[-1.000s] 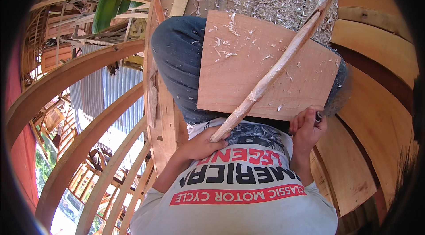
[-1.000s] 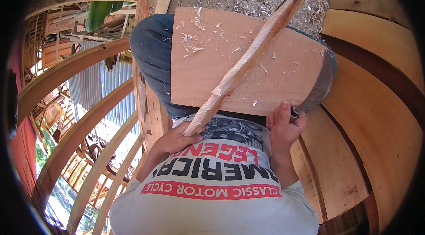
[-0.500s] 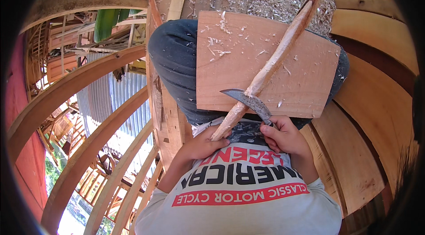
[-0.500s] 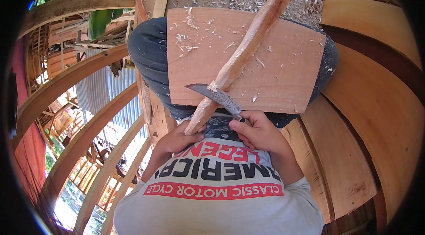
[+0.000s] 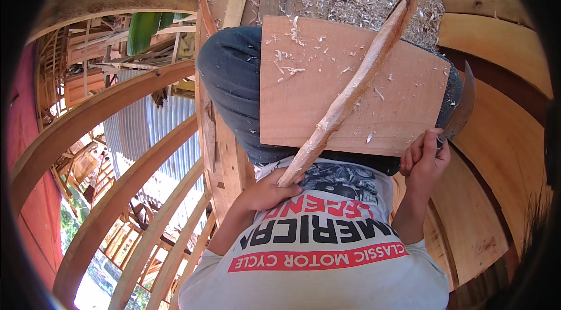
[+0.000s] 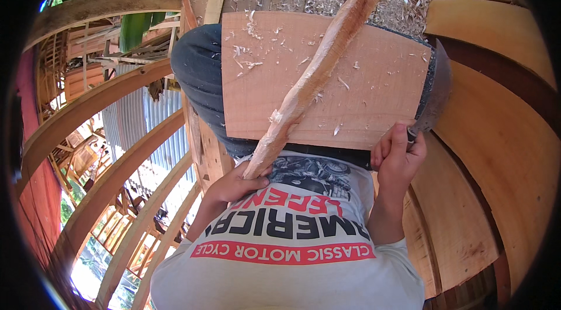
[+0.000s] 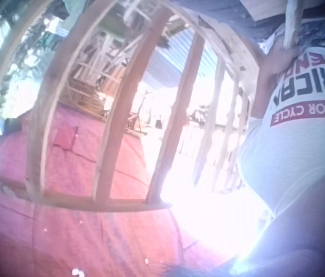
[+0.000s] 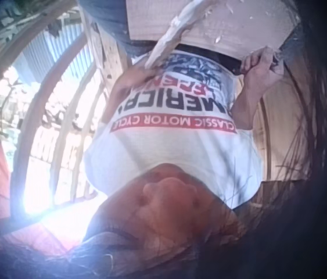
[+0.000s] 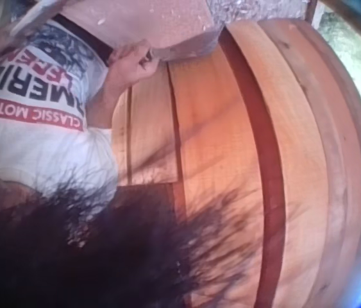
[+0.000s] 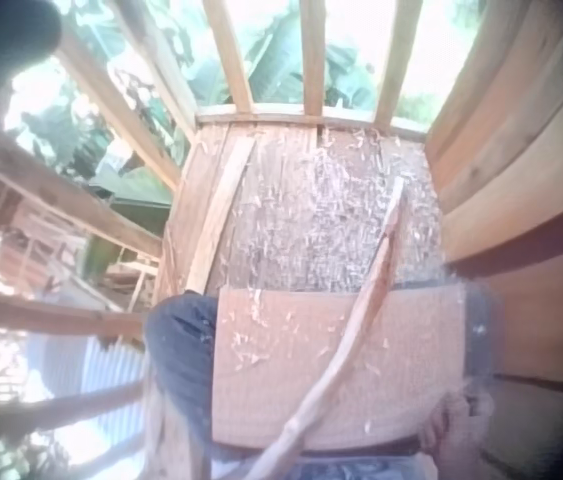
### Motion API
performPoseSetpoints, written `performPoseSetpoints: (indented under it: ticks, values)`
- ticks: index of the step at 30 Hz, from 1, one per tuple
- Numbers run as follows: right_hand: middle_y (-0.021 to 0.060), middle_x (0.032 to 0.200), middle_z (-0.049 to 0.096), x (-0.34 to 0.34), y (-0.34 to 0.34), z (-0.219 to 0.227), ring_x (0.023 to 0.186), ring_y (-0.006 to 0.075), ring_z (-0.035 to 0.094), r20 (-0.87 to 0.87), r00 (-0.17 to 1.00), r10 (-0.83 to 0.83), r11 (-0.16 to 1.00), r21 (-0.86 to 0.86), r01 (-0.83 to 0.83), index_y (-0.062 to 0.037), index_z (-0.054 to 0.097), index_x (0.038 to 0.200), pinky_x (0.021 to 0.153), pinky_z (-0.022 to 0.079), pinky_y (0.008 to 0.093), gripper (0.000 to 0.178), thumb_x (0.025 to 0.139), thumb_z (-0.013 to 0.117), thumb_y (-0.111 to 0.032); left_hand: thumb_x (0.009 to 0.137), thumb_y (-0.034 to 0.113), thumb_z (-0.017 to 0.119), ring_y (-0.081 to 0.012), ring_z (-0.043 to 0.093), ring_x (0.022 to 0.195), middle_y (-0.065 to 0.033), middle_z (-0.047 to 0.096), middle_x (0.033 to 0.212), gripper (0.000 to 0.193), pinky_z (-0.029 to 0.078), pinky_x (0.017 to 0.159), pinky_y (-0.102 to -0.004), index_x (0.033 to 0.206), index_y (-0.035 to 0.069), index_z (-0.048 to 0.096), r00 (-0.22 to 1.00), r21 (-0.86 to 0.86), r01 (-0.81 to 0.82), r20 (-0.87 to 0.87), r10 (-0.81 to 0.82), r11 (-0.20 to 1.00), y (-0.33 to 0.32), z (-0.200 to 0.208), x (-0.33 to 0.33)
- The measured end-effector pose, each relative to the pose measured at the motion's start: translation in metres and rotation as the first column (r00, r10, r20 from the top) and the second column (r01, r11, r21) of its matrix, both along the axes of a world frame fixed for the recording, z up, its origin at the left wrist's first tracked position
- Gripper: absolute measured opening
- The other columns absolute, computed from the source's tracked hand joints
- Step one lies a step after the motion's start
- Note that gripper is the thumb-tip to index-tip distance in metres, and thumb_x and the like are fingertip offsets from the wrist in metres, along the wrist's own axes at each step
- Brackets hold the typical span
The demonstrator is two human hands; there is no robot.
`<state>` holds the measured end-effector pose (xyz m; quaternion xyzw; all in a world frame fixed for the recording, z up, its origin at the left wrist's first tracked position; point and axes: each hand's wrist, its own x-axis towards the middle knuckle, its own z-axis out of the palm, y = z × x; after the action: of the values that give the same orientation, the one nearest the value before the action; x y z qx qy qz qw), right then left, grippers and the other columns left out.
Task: The person sits cross-legged and uses a curved knife to shave and shape a long, thin piece of wood. They hold the wood against a flat board on their lap and repeatedly scrape the surface to remove shavings, refining the wood's shape.
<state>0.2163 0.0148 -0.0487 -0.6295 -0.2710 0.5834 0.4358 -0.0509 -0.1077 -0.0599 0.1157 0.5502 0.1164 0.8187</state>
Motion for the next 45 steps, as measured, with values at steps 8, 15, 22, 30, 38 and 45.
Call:
performPoseSetpoints:
  ticks: [8,15,22,30,38,45]
  values:
    - [0.0018,0.054,0.045,-0.015,-0.026,0.003,0.04,0.0064,0.039,-0.256,0.885,0.388,0.897,-0.115,-0.426,-0.0025,0.051,0.086,0.038,0.032,0.0206,0.026,0.097,0.048,-0.026,0.082,0.009,0.06,-0.0153,0.051,0.086,-0.0066,0.055,0.091,0.028,0.041,0.078,-0.0295,0.106,0.001,0.05,0.974,0.242,0.21,-0.137,-0.181,0.947,0.025,0.027,0.005]
    - [0.0023,0.065,0.05,0.002,-0.008,0.002,0.051,0.0059,0.044,-0.205,0.906,0.37,0.925,0.168,-0.34,0.0009,0.056,0.099,0.047,0.035,0.0184,0.043,0.097,0.037,-0.038,0.078,0.005,0.062,-0.02,0.058,0.076,-0.0158,0.06,0.085,0.037,0.044,0.071,-0.0326,0.112,-0.001,0.049,0.84,0.432,0.415,-0.521,-0.154,0.8,0.066,0.051,0.013]
    - [0.0051,0.068,0.052,0.01,0.009,0.01,0.051,0.0083,0.049,-0.132,0.953,0.272,0.932,0.284,-0.227,0.0013,0.055,0.096,0.046,0.04,0.0207,0.028,0.095,0.048,-0.025,0.077,0.009,0.067,-0.0366,0.065,0.078,-0.0235,0.062,0.08,0.036,0.048,0.068,-0.0357,0.103,-0.002,0.045,0.778,0.708,0.403,-0.599,0.191,0.58,0.117,0.074,0.053]
    - [-0.0009,0.072,0.055,0.021,0.013,0.006,0.056,0.0038,0.054,0.205,0.943,0.261,0.825,0.459,-0.329,0.0022,0.061,0.102,0.049,0.045,0.019,0.021,0.082,0.067,-0.002,0.075,0.011,0.075,-0.0174,0.057,0.094,-0.0145,0.059,0.1,0.046,0.046,0.079,-0.0298,0.109,-0.002,0.046,0.903,0.79,0.257,-0.401,0.153,0.557,0.144,0.084,0.08]
    - [-0.0024,0.075,0.053,0.004,0.028,0.017,0.06,0.0022,0.046,0.233,0.949,0.214,0.797,0.52,-0.308,0.0013,0.062,0.1,0.053,0.035,0.0174,0.023,0.08,0.07,-0.004,0.073,0.008,0.077,-0.0162,0.055,0.099,-0.0118,0.058,0.105,0.052,0.045,0.083,-0.0282,0.112,-0.001,0.045,0.942,0.805,0.169,-0.301,0.146,0.568,0.151,0.077,0.075]
    - [0.0035,0.076,0.058,-0.011,0.037,0.019,0.063,0.0087,0.053,0.204,0.969,0.137,0.762,0.603,-0.234,0.001,0.063,0.101,0.056,0.042,0.0236,0.025,0.078,0.072,-0.007,0.07,-0.002,0.074,-0.0137,0.057,0.095,-0.0079,0.057,0.105,0.061,0.047,0.078,-0.0265,0.121,-0.001,0.041,0.962,0.794,-0.079,-0.098,0.256,0.603,0.14,0.053,0.064]
